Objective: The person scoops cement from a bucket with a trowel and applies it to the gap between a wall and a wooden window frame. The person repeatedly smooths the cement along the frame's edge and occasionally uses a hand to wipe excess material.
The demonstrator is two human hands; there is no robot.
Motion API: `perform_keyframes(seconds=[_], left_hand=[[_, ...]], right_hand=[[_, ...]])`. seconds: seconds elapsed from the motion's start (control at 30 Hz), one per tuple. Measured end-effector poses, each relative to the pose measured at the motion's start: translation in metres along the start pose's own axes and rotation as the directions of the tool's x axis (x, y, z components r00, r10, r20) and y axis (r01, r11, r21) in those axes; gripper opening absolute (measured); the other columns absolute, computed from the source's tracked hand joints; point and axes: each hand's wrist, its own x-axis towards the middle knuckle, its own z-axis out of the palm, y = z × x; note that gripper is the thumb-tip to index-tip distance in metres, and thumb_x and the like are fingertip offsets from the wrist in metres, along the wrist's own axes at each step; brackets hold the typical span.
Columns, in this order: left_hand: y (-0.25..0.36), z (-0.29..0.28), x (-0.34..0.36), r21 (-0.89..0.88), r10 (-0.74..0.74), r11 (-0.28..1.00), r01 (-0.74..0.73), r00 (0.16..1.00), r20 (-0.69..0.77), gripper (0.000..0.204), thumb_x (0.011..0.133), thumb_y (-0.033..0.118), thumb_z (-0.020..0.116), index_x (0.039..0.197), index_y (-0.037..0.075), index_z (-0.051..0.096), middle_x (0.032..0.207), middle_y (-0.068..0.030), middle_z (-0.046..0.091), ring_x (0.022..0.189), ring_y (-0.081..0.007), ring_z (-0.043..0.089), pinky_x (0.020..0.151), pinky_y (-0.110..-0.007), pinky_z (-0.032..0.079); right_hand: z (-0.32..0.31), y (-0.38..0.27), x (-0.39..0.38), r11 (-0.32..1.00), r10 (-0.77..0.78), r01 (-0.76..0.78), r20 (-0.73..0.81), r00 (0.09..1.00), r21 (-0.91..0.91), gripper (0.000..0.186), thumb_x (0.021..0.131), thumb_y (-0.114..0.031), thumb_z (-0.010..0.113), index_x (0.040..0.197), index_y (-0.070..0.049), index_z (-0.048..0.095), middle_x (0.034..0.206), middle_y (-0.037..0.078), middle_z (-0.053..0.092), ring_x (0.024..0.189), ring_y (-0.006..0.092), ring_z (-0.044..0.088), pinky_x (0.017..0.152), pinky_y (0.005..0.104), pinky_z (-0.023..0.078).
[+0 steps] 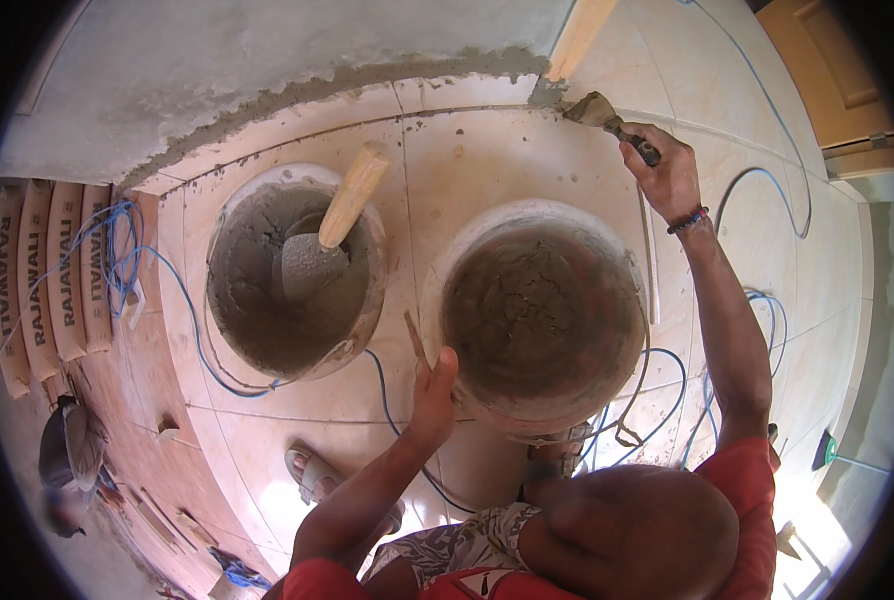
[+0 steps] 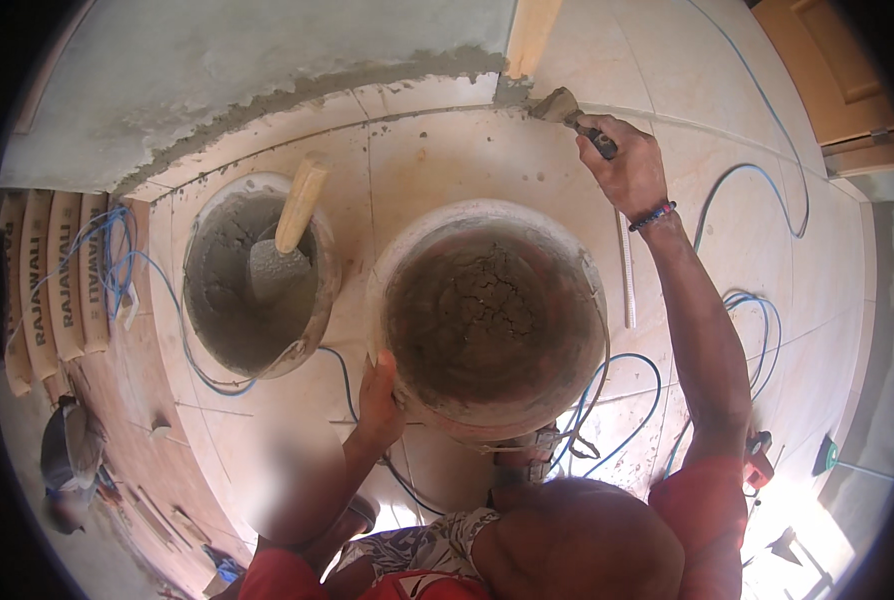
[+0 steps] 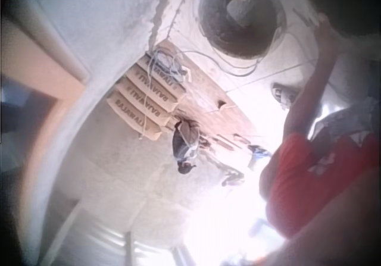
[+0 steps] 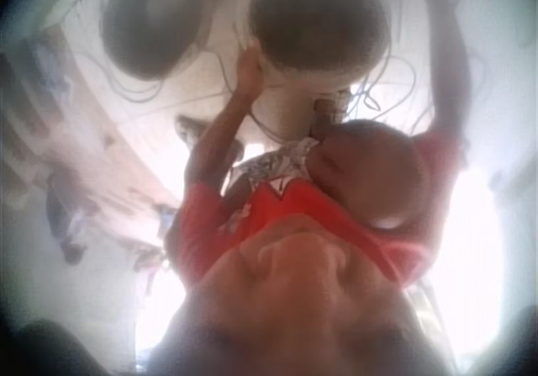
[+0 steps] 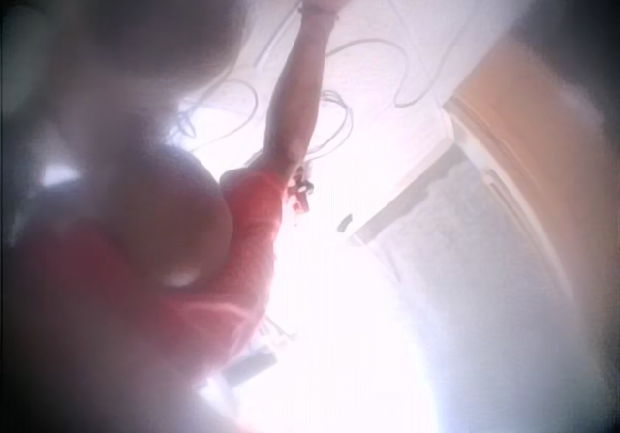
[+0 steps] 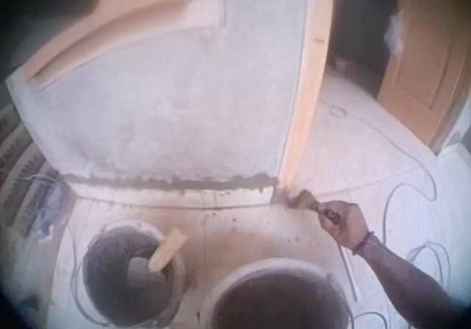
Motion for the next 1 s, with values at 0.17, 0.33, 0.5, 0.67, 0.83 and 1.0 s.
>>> perform_keyframes(seconds=[0.17,0.33,0.5,0.67,0.83,1.0], left_hand=[[0.000,0.001,0.001,-0.054,0.011,0.998,-0.009,1.000,0.024,0.064,0.102,0.045,0.044,0.138,-0.008,0.042,0.137,-0.0117,0.049,0.125,-0.0168,0.045,0.106,-0.030,0.035],[0.008,0.004,-0.001,-0.052,0.040,0.998,-0.040,0.999,-0.001,0.063,0.102,0.045,0.045,0.139,-0.006,0.041,0.138,-0.0113,0.049,0.125,-0.0175,0.045,0.106,-0.031,0.035],[0.010,0.006,0.000,-0.077,0.043,0.996,-0.043,0.999,-0.004,0.063,0.102,0.045,0.046,0.139,-0.006,0.042,0.137,-0.0114,0.050,0.125,-0.0182,0.046,0.106,-0.032,0.035],[0.002,0.003,0.001,-0.157,0.009,0.988,-0.008,1.000,0.006,0.063,0.101,0.043,0.048,0.141,-0.005,0.038,0.138,-0.0118,0.048,0.126,-0.0188,0.045,0.106,-0.033,0.035],[0.001,0.003,0.004,-0.203,0.039,0.979,-0.035,0.999,0.016,0.065,0.101,0.039,0.050,0.145,-0.005,0.031,0.140,-0.0121,0.046,0.127,-0.0197,0.043,0.107,-0.033,0.034],[0.001,0.004,0.003,-0.254,0.013,0.967,-0.009,1.000,0.011,0.066,0.101,0.038,0.051,0.146,-0.005,0.028,0.141,-0.0128,0.044,0.129,-0.0203,0.041,0.108,-0.033,0.033]], right_hand=[[0.012,0.004,0.010,0.995,-0.085,0.084,-0.015,0.996,-0.062,0.026,0.084,-0.020,0.068,0.106,-0.006,0.068,0.088,0.018,0.069,0.077,0.0330,0.067,0.073,0.0391,0.053],[0.018,-0.010,0.023,0.995,-0.066,0.064,-0.020,0.998,-0.082,0.024,0.085,-0.024,0.065,0.101,-0.006,0.068,0.082,0.018,0.068,0.077,0.0367,0.066,0.071,0.0422,0.052],[0.024,-0.018,0.035,0.986,-0.068,0.066,-0.007,0.998,-0.153,0.025,0.085,-0.027,0.063,0.097,-0.007,0.068,0.078,0.018,0.068,0.076,0.0380,0.066,0.071,0.0446,0.052],[0.025,-0.031,0.038,0.980,-0.080,0.079,0.002,0.997,-0.182,0.024,0.085,-0.027,0.063,0.098,-0.008,0.068,0.077,0.019,0.068,0.076,0.0381,0.066,0.071,0.0446,0.052],[0.016,-0.041,0.029,0.988,0.154,-0.154,0.036,0.987,0.012,0.028,0.083,-0.027,0.069,0.102,-0.006,0.069,0.079,0.015,0.070,0.069,0.0317,0.068,0.068,0.0404,0.053],[0.001,-0.043,0.031,0.905,0.376,-0.413,0.260,0.890,0.106,0.032,0.083,-0.030,0.073,0.101,-0.004,0.070,0.083,0.015,0.071,0.073,0.0258,0.069,0.069,0.0355,0.053]])
